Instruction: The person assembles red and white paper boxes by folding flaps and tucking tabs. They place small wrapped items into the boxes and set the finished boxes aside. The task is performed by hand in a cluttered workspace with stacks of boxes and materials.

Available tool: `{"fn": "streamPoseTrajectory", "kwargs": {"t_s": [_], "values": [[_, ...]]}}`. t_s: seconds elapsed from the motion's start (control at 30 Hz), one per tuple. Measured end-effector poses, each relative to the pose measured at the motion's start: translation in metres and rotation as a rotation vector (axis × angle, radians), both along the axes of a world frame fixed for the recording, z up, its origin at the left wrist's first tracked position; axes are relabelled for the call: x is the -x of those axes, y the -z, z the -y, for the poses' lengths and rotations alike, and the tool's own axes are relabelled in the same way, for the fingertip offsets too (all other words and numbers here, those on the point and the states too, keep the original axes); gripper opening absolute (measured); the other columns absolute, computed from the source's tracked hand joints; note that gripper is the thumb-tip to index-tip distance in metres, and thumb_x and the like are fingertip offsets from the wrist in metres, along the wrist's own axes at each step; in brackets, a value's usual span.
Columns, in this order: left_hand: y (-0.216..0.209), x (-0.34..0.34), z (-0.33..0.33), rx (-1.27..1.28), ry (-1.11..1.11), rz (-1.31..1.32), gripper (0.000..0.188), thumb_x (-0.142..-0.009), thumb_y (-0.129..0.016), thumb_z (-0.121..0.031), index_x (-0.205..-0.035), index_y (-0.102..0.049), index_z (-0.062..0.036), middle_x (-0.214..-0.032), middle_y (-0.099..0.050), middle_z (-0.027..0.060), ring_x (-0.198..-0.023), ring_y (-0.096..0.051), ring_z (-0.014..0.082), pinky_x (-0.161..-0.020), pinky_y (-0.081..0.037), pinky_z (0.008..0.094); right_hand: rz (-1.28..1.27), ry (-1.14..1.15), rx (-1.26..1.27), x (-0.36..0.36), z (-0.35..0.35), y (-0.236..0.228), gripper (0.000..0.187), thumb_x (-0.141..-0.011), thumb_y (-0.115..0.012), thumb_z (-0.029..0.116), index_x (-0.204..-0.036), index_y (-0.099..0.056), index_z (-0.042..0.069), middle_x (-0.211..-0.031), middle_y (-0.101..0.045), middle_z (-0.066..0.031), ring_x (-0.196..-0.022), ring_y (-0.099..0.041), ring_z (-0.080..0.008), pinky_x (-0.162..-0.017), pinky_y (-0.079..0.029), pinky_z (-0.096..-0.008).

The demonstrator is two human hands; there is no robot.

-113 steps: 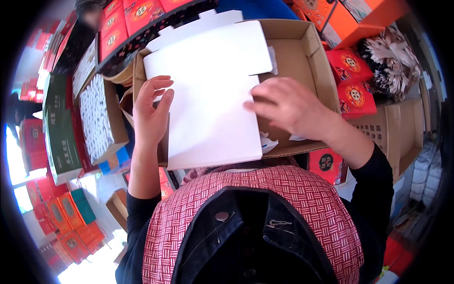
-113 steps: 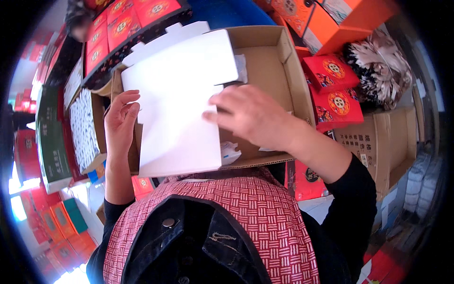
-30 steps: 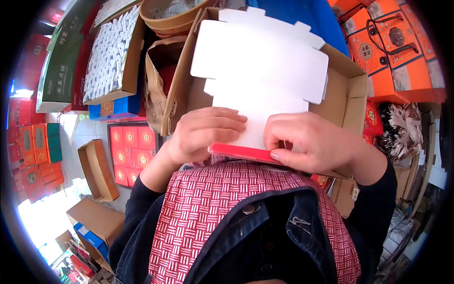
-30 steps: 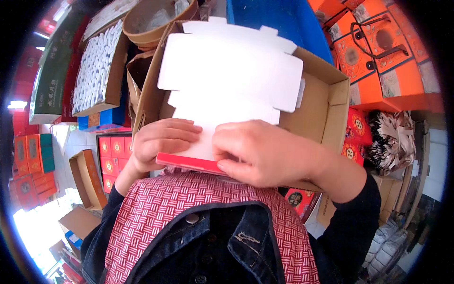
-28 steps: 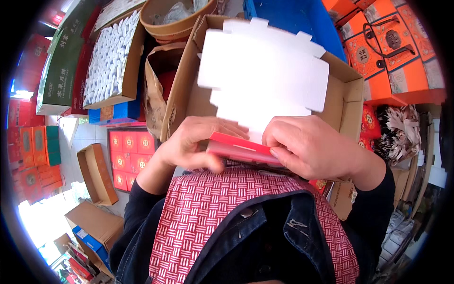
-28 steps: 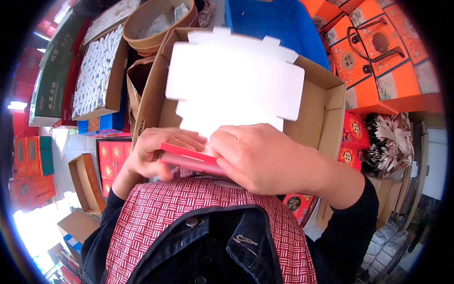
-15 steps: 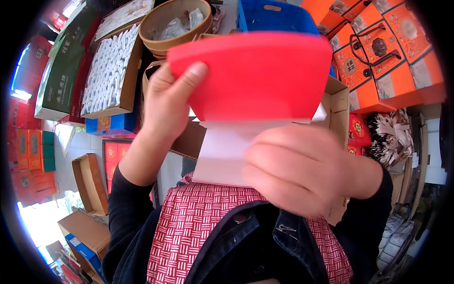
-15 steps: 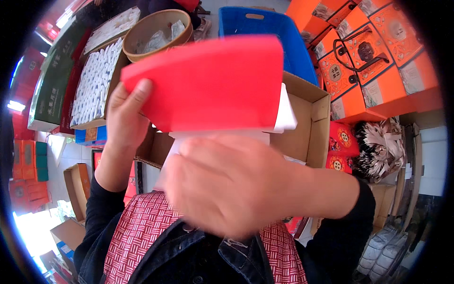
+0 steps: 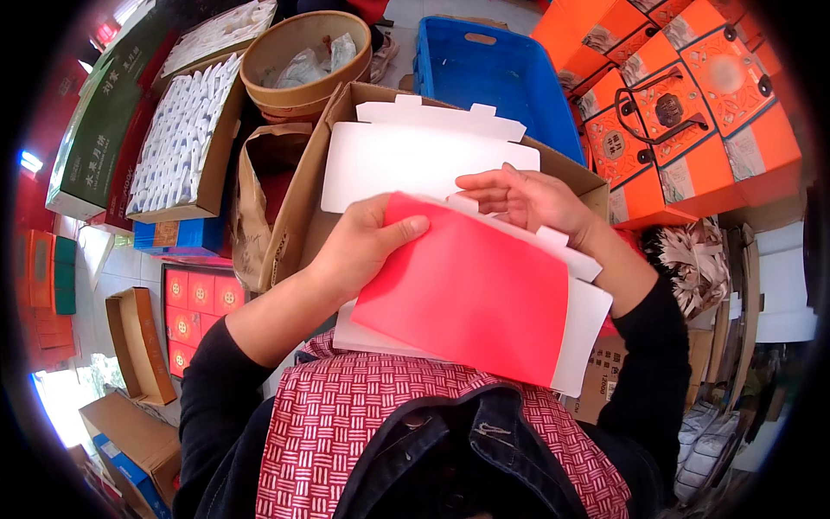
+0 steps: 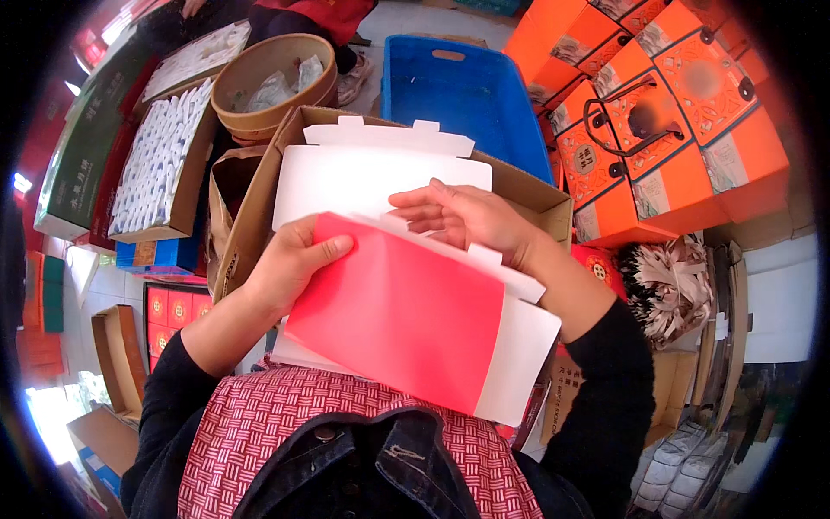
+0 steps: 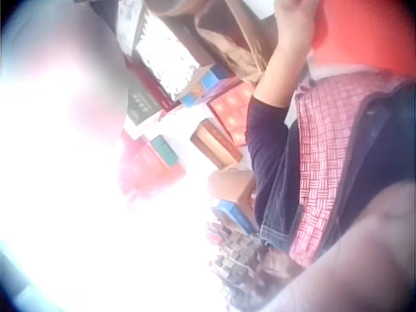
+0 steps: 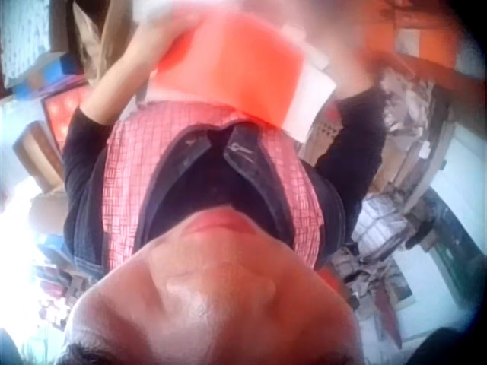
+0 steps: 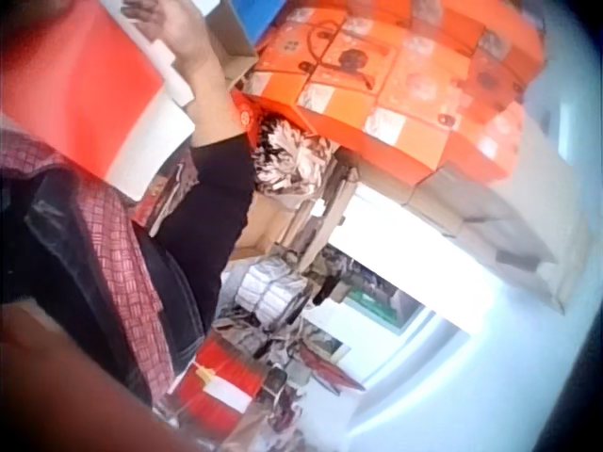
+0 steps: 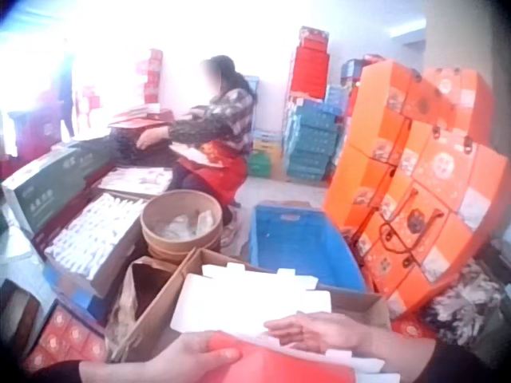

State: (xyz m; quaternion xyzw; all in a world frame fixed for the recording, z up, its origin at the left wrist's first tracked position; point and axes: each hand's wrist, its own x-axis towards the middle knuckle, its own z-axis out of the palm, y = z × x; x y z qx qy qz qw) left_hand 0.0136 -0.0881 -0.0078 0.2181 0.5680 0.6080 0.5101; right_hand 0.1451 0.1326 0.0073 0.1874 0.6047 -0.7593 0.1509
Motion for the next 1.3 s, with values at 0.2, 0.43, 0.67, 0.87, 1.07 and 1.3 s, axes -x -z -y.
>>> {"fn": "streamPoseTrajectory", "kwargs": {"t_s": [0.2,0.43,0.67,0.87,1.07,1.3], "values": [[-0.017,0.017,-0.006,-0.068,-0.026,-0.207,0.026,-0.092,-0.059,-0.011,-0.111,-0.058,0.006,-0.092,-0.067,0.0108,-0.081,-0.065,0.0117,-0.073,-0.054,0.0244,0.098,-0.401,-0.304,0.013,-0.016,-0.027,0.047,-0.097,-0.046,0.034,-0.126,-0.055,-0.002,-0.123,-0.059,-0.0142,-0.112,-0.055,-0.0163,-0.095,-0.043,-0.0278],[0.0,-0.002,0.011,0.012,0.035,-0.138,0.043,-0.088,-0.064,-0.006,-0.125,-0.044,0.0066,-0.099,-0.066,0.0138,-0.084,-0.066,0.0142,-0.074,-0.054,0.0246,0.017,-0.368,-0.351,0.019,-0.01,-0.057,0.047,-0.089,-0.056,0.018,-0.132,-0.048,-0.001,-0.122,-0.057,-0.0119,-0.112,-0.053,-0.0166,-0.097,-0.04,-0.0278],[-0.001,-0.008,0.04,-0.246,0.085,-0.235,0.037,-0.083,-0.068,-0.001,-0.116,-0.05,0.0011,-0.099,-0.064,0.0094,-0.097,-0.062,0.0137,-0.079,-0.052,0.0234,-0.053,-0.455,-0.299,0.01,-0.001,-0.058,0.048,-0.094,-0.054,0.03,-0.133,-0.048,0.004,-0.119,-0.058,-0.0127,-0.111,-0.054,-0.0181,-0.093,-0.043,-0.0276],[-0.013,-0.013,0.051,-0.147,0.036,-0.249,0.032,-0.082,-0.07,-0.001,-0.109,-0.053,0.0011,-0.098,-0.066,0.0116,-0.09,-0.065,0.0149,-0.077,-0.055,0.0259,-0.017,-0.45,-0.499,0.026,0.049,-0.08,0.049,-0.097,-0.047,0.037,-0.136,-0.046,0.006,-0.119,-0.059,-0.0133,-0.105,-0.059,-0.0196,-0.089,-0.047,-0.0298],[-0.009,-0.021,0.05,-0.126,-0.055,-0.196,0.034,-0.081,-0.069,-0.001,-0.111,-0.052,0.0031,-0.101,-0.066,0.0146,-0.091,-0.066,0.0186,-0.078,-0.056,0.0293,-0.298,-0.537,-0.698,0.013,0.066,-0.068,0.061,-0.093,-0.054,0.04,-0.143,-0.037,0.009,-0.123,-0.056,-0.0231,-0.109,-0.057,-0.0336,-0.094,-0.044,-0.036],[-0.008,-0.026,0.056,-0.191,-0.015,-0.326,0.033,-0.082,-0.07,-0.006,-0.108,-0.05,-0.0012,-0.099,-0.064,0.0139,-0.091,-0.065,0.0193,-0.076,-0.055,0.0282,-0.406,-0.434,-0.97,0.007,0.072,-0.056,0.057,-0.088,-0.061,0.022,-0.142,-0.041,0.024,-0.104,-0.058,-0.0153,-0.094,-0.06,-0.0272,-0.082,-0.049,-0.0341]]}}
